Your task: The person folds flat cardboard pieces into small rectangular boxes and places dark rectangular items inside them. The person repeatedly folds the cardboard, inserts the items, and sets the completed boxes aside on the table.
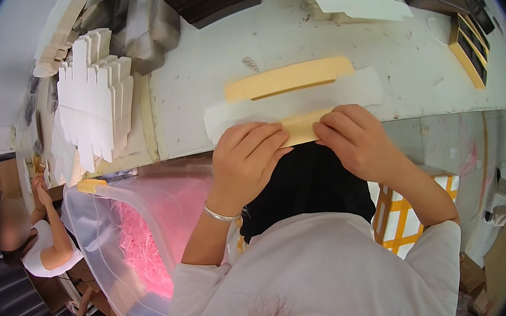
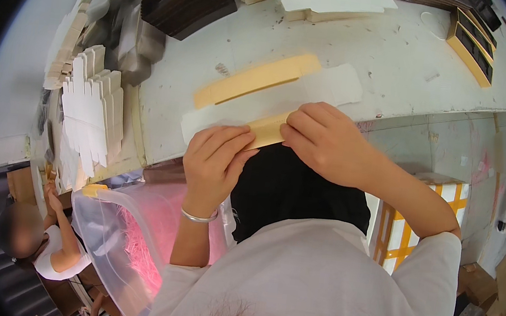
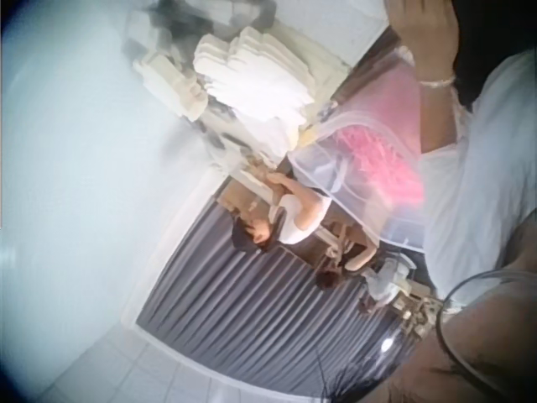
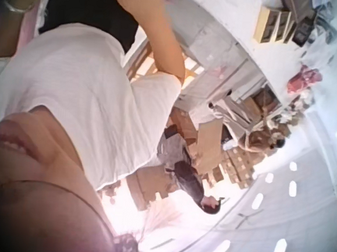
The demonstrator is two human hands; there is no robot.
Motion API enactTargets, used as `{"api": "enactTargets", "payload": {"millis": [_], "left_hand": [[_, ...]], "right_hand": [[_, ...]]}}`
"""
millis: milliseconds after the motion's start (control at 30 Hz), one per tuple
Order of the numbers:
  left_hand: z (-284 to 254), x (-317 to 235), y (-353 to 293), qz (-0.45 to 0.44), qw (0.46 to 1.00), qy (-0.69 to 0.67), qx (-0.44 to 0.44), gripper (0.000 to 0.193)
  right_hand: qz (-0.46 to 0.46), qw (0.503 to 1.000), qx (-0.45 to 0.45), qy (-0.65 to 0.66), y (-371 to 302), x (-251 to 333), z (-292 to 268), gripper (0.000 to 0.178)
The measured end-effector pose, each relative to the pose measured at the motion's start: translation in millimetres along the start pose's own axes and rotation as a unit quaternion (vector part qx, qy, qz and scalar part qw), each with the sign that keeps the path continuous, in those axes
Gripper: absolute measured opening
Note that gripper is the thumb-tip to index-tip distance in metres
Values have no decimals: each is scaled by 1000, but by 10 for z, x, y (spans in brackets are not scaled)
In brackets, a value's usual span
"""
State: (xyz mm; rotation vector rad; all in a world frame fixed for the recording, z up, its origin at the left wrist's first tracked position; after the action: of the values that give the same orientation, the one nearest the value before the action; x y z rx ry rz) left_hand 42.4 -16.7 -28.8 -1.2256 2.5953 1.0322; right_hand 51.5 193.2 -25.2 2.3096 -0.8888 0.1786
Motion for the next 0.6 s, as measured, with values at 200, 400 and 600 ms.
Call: {"api": "enactTargets", "payload": {"millis": [200,400,600], "left_hand": [[-115,-76,349,-121,979,92,138,7],[-283,151,573,-45,996,33,-63,29],[-145,454,658,-163,939,-214,216,43]], "right_hand": [[201,973,98,54,379,-192,-34,11],[201,972,111,52,376,-202,-51,9],[34,982,66,-175,430,76,-164,11]]}}
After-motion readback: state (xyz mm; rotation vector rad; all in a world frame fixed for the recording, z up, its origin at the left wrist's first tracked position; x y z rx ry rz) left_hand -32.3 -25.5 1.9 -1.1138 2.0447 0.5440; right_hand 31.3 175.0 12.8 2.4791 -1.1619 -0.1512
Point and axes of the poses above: each hand's wrist, its own y-axis towards the middle knuckle, its own z-axis out of the palm, x = y × z, the point moved 1 cm from there along y, towards the middle knuckle, and after that the axes turned 6 degrees about y, right-handed, at the moved point
